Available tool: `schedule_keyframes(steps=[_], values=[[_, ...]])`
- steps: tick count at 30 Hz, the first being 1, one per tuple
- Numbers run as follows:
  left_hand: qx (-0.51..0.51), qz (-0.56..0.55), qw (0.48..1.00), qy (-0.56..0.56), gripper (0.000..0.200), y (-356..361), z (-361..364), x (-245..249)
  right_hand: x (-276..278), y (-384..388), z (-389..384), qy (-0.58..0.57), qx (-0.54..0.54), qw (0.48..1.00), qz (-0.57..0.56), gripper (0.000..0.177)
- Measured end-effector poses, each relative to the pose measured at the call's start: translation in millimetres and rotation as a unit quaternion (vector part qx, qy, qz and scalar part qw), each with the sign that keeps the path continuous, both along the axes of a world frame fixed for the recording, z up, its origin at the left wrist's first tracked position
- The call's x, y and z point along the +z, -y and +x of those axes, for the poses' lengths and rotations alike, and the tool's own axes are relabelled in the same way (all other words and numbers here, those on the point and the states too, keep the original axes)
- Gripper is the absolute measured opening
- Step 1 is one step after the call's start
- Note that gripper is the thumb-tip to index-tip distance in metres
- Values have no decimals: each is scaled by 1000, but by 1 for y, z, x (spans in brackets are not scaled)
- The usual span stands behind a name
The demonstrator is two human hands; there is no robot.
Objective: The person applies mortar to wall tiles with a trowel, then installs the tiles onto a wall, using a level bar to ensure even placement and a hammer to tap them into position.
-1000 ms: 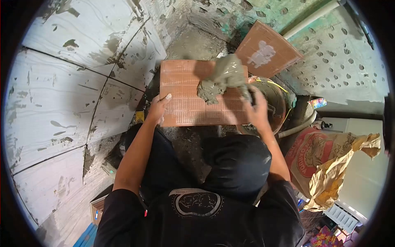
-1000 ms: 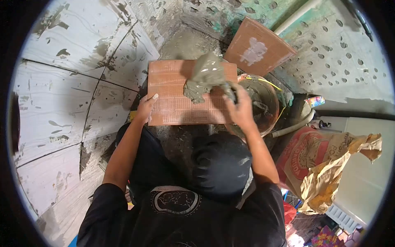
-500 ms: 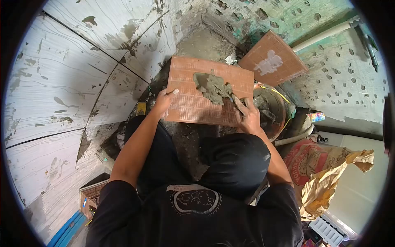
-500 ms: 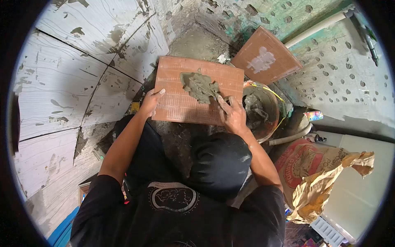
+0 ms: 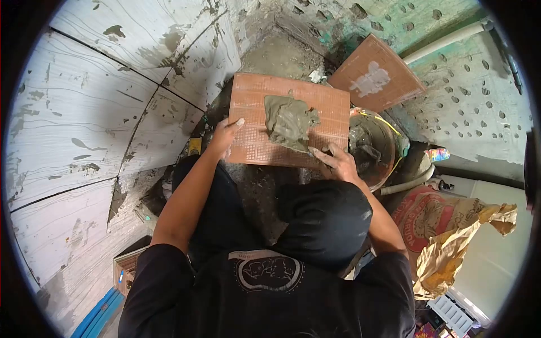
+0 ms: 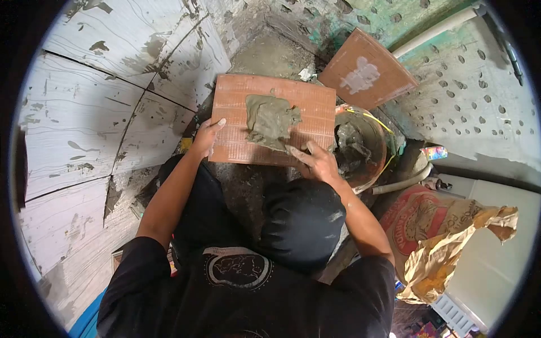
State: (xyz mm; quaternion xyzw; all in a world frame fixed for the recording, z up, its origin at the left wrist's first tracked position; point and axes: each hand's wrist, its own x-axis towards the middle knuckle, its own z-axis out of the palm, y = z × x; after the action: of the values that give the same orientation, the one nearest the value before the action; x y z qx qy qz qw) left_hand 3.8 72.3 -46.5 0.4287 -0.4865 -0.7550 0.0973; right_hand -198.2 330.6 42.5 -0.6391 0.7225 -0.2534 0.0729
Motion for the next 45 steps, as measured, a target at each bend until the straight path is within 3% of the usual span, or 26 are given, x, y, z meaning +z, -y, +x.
schedule_keyframes(steps=[3,6,11,15,18,19,22,26,27,31,33,35,36,38,40,42,43,44,45], values=[[-3,7,1000,-10,40,9,-3,-4,-1,1,0,107,-30,993,-35,44],[0,13,1000,-9,41,7,0,-7,6,13,-6,95,-128,987,-37,42],[-1,17,1000,1,43,6,-4,5,-17,-7,-10,28,-37,997,65,51],[-7,37,999,-22,42,6,-4,2,-4,-21,-15,-22,-8,999,40,49],[-3,32,999,-26,41,9,-3,-2,-4,-34,-3,78,-86,993,-2,46],[-8,32,999,-29,40,8,-2,-3,-10,-42,-9,28,-54,997,37,44],[1,40,998,-41,39,6,-3,1,-12,-48,-11,56,-71,992,88,44],[3,27,1000,-9,38,9,-2,-7,10,-23,-5,71,-62,995,-17,39],[7,33,999,-13,38,7,-3,-2,15,-21,-8,109,-55,990,70,38],[13,15,1000,-23,40,5,-4,1,-14,-38,-22,128,-39,990,44,39],[1,16,1000,-22,41,5,-1,-3,-12,-57,-24,343,-178,921,48,37],[-3,9,999,-33,40,4,-1,-5,-4,-75,-32,556,-273,785,12,35],[-2,1,999,-44,40,4,-1,-5,8,-81,-35,568,-333,753,-10,34],[-5,-11,999,-50,39,5,-1,-5,9,-94,-53,383,-374,845,-3,34],[-16,-18,999,-39,40,7,-1,-3,2,-103,-64,299,-428,840,149,35],[-23,-17,999,-44,42,12,-1,-12,-57,-114,-77,100,-389,882,246,28],[-26,-15,999,-44,43,12,0,-15,-91,-118,-87,40,-309,908,279,25],[-41,-10,999,11,44,13,-2,-11,-107,-111,-95,-25,-151,910,386,26],[-53,-7,996,68,46,15,-2,-3,-119,-101,-93,-23,-177,903,392,25]])
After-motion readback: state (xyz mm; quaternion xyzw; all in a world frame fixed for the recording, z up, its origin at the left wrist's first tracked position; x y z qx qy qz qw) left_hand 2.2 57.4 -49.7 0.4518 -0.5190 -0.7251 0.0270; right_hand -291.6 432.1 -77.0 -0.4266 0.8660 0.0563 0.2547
